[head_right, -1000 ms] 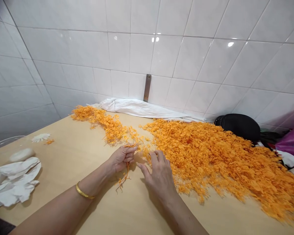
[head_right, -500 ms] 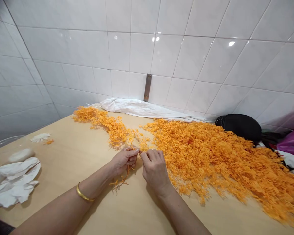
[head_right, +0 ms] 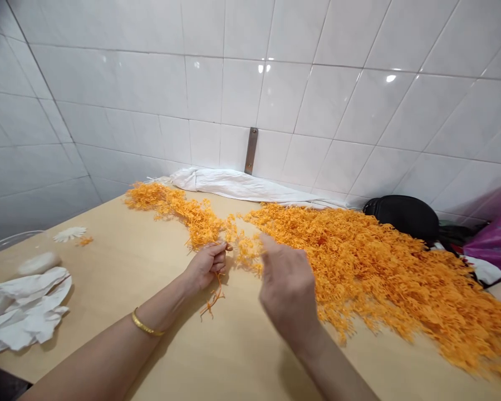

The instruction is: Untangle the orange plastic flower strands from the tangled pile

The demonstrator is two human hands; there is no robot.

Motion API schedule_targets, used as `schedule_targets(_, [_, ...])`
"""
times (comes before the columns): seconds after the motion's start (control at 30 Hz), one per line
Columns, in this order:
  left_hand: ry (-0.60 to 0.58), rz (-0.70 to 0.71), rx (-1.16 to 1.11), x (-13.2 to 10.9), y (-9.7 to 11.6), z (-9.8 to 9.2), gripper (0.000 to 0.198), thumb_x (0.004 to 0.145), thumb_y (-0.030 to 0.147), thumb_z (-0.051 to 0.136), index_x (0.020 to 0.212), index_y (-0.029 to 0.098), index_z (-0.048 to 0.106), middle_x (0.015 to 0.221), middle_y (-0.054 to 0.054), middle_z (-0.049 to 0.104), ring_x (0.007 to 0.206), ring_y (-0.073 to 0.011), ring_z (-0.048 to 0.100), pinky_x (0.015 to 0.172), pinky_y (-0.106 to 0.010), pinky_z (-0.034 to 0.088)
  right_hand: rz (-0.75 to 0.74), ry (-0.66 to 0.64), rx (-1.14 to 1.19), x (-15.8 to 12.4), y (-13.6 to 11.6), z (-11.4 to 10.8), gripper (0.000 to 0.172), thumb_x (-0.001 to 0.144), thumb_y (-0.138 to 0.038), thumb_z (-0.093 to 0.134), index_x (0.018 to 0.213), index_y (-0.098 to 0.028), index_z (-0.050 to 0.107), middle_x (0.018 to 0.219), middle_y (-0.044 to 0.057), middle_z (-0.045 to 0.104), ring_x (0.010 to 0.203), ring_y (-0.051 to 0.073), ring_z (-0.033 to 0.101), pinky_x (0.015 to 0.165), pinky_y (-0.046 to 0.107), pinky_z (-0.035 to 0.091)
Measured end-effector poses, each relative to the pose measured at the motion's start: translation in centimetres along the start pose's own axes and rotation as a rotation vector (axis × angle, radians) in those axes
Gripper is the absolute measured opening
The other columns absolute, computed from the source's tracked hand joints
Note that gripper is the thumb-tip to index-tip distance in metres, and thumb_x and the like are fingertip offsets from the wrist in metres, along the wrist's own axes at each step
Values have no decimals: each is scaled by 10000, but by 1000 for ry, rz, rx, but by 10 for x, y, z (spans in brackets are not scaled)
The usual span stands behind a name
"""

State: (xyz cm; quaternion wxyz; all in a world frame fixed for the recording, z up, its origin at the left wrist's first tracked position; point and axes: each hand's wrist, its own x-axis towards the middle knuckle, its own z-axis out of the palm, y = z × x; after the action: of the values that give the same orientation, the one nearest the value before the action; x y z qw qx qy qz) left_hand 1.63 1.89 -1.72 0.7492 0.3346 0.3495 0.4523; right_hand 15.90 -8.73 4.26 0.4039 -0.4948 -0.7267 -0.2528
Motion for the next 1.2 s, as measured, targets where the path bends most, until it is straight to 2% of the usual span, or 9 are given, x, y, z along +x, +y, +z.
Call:
schedule_targets(0.17, [-95,-75,18,-4,0,-3,178,780,244,454,687,114,533,370,115,159,315,-16,100,374,-170,181,194,-228,-388,-7,55,4,320,799,-191,380,1075,-125,527,991,173,497,865,291,473,671,423,387])
schedule_targets(0.27, [-135,-109,-34,-3,1,-5,194,791,251,442,722,104,549,372,116,147,322,-19,85,373,-168,192,204,-335,-249,-18,50,17,267,818,-239,396,1006,-122,546,1060,160,480,925,262,449,737,396,392])
schedule_targets(0.43, [-191,-213,-181,-4,3,-6,221,790,298,475,787,94,559,363,124,115,324,-20,61,355,-155,174,170,-547,-117,-30,26,46,141,781,-248,490,863,-157,561,884,95,540,848,226,434,718,354,373])
schedule_targets(0.5, [-220,-275,-172,-5,3,-5,188,775,273,509,795,93,560,366,124,115,321,-16,64,345,-150,154,152,-559,-161,-34,25,53,80,770,-202,493,791,-166,561,859,91,540,836,227,425,698,351,355])
schedule_targets(0.63, [-191,-319,-185,-2,0,-6,86,775,159,498,792,92,548,385,119,139,311,-8,115,358,-137,208,182,-462,-47,-33,29,53,158,816,-170,415,722,-178,541,809,67,548,799,196,433,689,323,333])
schedule_targets(0.77, [-138,-337,-299,2,-4,-7,101,791,114,428,749,87,515,446,65,319,349,-12,279,382,-125,271,338,-321,219,-25,27,43,203,846,-225,374,715,-183,522,696,28,545,691,160,466,638,283,347])
schedule_targets(0.87, [-161,-348,-235,2,-5,-5,109,785,154,450,760,74,520,534,13,438,344,3,243,331,-119,203,405,-272,346,-24,25,39,212,846,-255,374,701,-182,510,643,13,524,608,138,470,583,258,360])
schedule_targets(1.0, [-170,-368,-187,-3,-5,-1,121,769,191,494,716,85,510,524,18,441,337,5,203,309,-126,162,261,-288,367,-32,18,42,182,837,-214,387,766,-180,551,735,45,552,703,160,489,650,282,381])
schedule_targets(1.2, [-179,-384,-157,-9,-3,4,127,696,45,519,629,121,443,409,90,264,318,0,179,305,-121,132,-10,-494,397,-38,-5,45,236,809,-136,404,951,-215,575,859,57,576,841,185,477,740,327,376])
